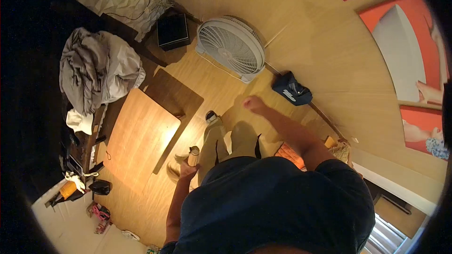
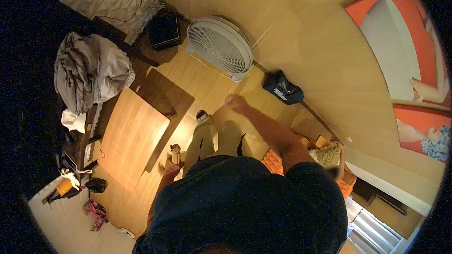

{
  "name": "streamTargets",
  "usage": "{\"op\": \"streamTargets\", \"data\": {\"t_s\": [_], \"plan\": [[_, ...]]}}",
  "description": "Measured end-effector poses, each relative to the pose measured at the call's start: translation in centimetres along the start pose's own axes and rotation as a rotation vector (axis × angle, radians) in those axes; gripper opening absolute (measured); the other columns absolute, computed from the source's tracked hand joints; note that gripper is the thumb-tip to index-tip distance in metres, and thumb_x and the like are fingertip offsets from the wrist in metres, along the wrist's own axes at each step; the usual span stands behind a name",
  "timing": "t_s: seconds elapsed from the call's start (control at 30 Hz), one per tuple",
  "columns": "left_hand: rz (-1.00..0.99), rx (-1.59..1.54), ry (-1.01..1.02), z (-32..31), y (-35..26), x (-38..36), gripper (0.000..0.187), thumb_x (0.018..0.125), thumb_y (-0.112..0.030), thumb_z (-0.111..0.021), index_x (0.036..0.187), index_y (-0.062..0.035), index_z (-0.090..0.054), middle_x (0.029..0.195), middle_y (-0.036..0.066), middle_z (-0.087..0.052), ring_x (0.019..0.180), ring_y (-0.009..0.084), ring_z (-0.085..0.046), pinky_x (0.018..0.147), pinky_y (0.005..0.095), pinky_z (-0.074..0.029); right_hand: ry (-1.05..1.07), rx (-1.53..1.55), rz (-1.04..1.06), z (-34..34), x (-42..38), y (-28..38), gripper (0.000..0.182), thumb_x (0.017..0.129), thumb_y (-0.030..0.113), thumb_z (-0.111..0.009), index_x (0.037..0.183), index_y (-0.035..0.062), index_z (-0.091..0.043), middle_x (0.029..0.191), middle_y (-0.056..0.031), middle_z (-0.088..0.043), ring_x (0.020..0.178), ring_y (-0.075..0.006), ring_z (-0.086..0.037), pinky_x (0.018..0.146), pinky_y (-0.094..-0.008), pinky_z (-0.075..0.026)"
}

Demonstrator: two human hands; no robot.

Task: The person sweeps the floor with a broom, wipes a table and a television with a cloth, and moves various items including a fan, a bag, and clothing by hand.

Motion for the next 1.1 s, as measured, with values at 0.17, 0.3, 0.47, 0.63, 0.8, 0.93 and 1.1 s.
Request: {"op": "streamTargets", "data": {"t_s": [0.17, 0.3, 0.47, 0.63, 0.8, 0.93, 1.1], "plan": [[-0.015, -0.347, -0.018, 2.1, -4.4, 2.8, 0.055, 0.061, -0.003, -0.058, 0.115, -0.0018, -0.045, 0.055, -0.002, -0.043, 0.049, 0.0087, -0.044, 0.049, 0.0225, -0.039, -0.212, -0.496, -0.009, 10.3, 9.4, 3.4, 0.012, 0.062, 0.012, -0.057, 0.072, 0.0037, -0.056, 0.069, -0.0133, -0.056, 0.069, -0.0287, -0.055, 0.064, -0.0361, -0.044], [-0.290, -0.301, -0.167, 0.5, -3.4, 5.8, 0.013, 0.059, 0.003, -0.058, 0.070, 0.0015, -0.052, 0.052, 0.000, -0.045, 0.046, 0.0097, -0.044, 0.067, 0.0280, -0.045, -0.351, -0.674, -0.133, 13.9, 18.9, 4.5, 0.022, 0.062, 0.012, -0.057, 0.083, 0.0030, -0.055, 0.081, -0.0187, -0.054, 0.079, -0.0318, -0.053, 0.070, -0.0371, -0.044], [0.067, -0.512, -0.131, -0.6, -9.9, 5.0, 0.067, 0.059, 0.009, -0.056, 0.121, 0.0049, -0.031, 0.060, -0.004, -0.041, 0.055, 0.0073, -0.042, 0.057, 0.0200, -0.039, -0.227, -0.728, -0.349, 15.3, 30.4, 3.5, 0.063, 0.068, 0.013, -0.057, 0.122, 0.0092, -0.026, 0.124, -0.0218, -0.025, 0.107, -0.0387, -0.036, 0.082, -0.0457, -0.040], [0.223, -0.857, -0.247, -2.6, -12.3, 5.7, 0.065, 0.058, 0.011, -0.055, 0.119, 0.0050, -0.034, 0.059, -0.002, -0.044, 0.055, 0.0080, -0.044, 0.058, 0.0205, -0.040, -0.089, -0.849, -0.494, 15.2, 34.7, 5.2, 0.063, 0.078, 0.020, -0.048, 0.130, 0.0146, -0.013, 0.130, -0.0206, -0.018, 0.115, -0.0381, -0.029, 0.084, -0.0565, -0.032], [0.311, -0.831, -0.323, -3.3, -12.5, 6.3, 0.067, 0.057, 0.012, -0.055, 0.120, 0.0052, -0.032, 0.060, -0.001, -0.046, 0.054, 0.0092, -0.045, 0.058, 0.0216, -0.041, 0.033, -0.705, -0.641, 15.9, 36.1, 5.2, 0.076, 0.074, 0.014, -0.051, 0.131, 0.0184, -0.002, 0.131, -0.0210, -0.015, 0.117, -0.0383, -0.025, 0.086, -0.0549, -0.033], [0.324, -0.851, -0.387, -2.9, -14.0, 6.4, 0.067, 0.057, 0.010, -0.056, 0.119, 0.0044, -0.034, 0.060, 0.000, -0.046, 0.055, 0.0092, -0.045, 0.058, 0.0212, -0.042, 0.047, -0.659, -0.529, 16.7, 35.5, 4.7, 0.075, 0.071, 0.014, -0.051, 0.130, 0.0181, -0.005, 0.122, -0.0238, -0.029, 0.113, -0.0383, -0.031, 0.087, -0.0475, -0.035], [0.264, -0.818, -0.373, -2.3, -13.5, 7.1, 0.067, 0.057, 0.011, -0.055, 0.120, 0.0027, -0.034, 0.063, 0.000, -0.047, 0.056, 0.0086, -0.044, 0.057, 0.0202, -0.041, 0.023, -0.690, -0.480, 15.7, 32.5, 4.7, 0.077, 0.068, 0.011, -0.052, 0.130, 0.0179, -0.006, 0.116, -0.0274, -0.035, 0.109, -0.0391, -0.036, 0.088, -0.0429, -0.035]]}}
Point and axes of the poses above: each hand's wrist, its own x-axis towards the middle knuckle, its own z-axis out of the back of the hand, y = z × x, the point moved 1 cm from there along x, towards the middle knuckle
